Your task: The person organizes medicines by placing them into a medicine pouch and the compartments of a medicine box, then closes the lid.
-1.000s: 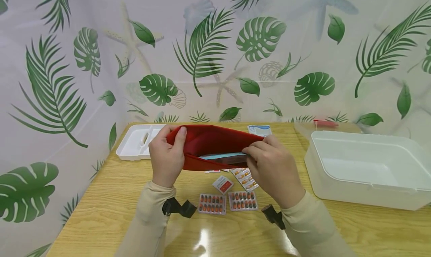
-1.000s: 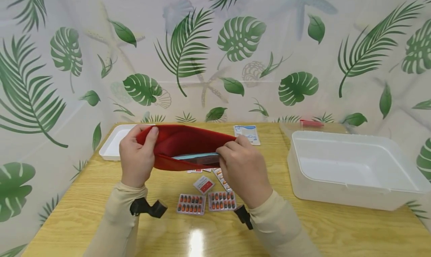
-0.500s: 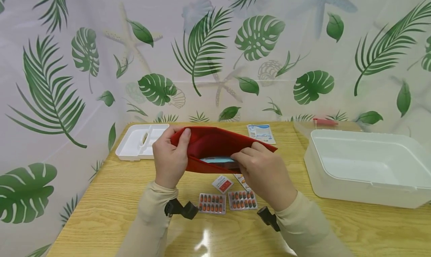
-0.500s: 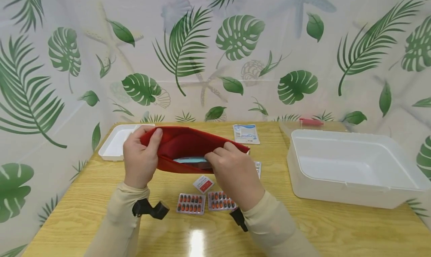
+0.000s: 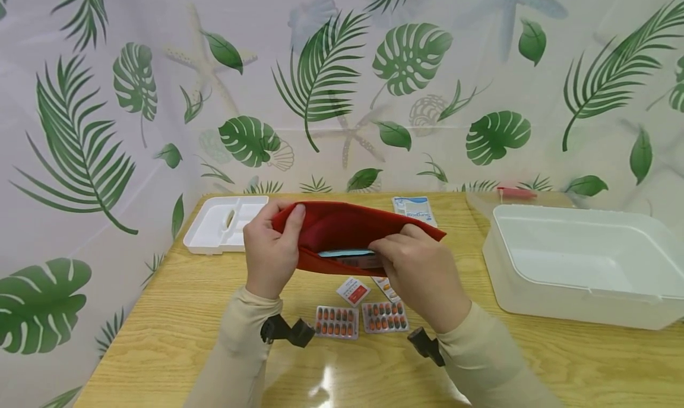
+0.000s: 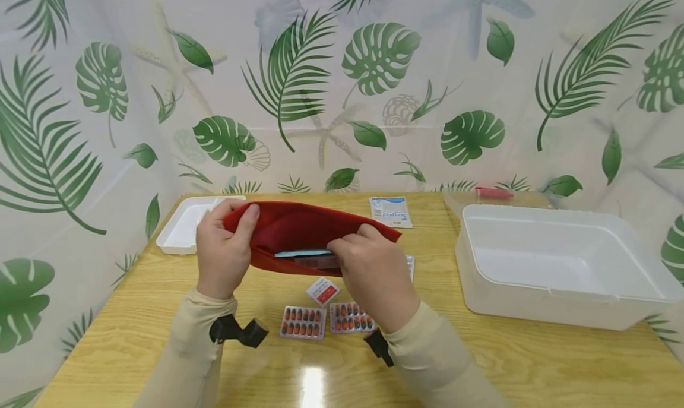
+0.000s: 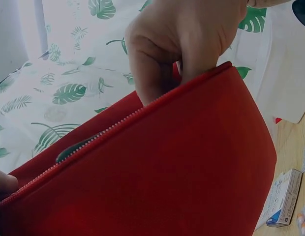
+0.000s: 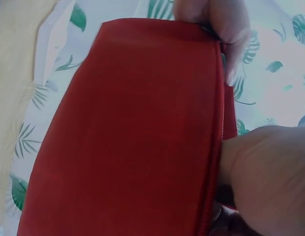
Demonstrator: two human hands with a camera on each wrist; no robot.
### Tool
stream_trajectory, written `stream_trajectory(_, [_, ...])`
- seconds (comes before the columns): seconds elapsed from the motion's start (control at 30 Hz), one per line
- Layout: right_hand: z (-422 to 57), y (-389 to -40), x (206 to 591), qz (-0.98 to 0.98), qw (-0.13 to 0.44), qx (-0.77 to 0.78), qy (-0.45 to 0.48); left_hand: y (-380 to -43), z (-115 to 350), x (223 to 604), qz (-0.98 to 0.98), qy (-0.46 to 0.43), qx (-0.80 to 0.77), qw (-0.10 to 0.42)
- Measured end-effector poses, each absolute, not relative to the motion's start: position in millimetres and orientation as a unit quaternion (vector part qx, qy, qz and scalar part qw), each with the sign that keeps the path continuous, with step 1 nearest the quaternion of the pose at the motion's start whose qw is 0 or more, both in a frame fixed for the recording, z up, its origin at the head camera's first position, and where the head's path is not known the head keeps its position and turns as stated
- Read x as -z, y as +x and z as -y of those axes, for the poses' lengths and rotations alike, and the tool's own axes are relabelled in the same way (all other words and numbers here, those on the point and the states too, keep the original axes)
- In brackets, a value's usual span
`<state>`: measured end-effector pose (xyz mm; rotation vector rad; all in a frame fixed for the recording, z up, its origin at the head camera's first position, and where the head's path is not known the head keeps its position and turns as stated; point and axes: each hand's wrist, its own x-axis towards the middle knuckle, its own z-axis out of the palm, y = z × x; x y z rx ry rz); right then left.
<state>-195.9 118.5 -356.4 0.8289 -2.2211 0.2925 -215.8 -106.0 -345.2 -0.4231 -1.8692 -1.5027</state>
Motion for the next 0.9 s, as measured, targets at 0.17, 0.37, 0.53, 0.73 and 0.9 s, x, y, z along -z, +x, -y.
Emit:
stream_trajectory(0.17, [-115.9,-195.2,357.8,0.883,0.348,-0.073,0.305,-214.4,105.3,344.9,0.722,-0.168,0.575,0.347])
stream_trajectory(0.37, [-114.0,-194.5,355.3,0.864,0.361,-0.097,0.336,-214.9,103.8,344.6,0.719,-0.175,0.574,0.350])
stream_trajectory(0.53, [-112.4,-193.1,355.0,0.857,0.365,-0.120,0.344,-213.4,100.8,343.6,0.716,-0.189,0.580,0.339])
stream_trajectory(0.73, [-113.6,-195.7,358.5,0.867,0.354,-0.127,0.327,-212.8,100.1,345.1,0.720,-0.193,0.576,0.336])
stream_trajectory(0.9, [-115.8,-199.2,359.0,0.860,0.359,-0.151,0.331,-212.1,100.9,344.7,0.721,-0.192,0.573,0.339])
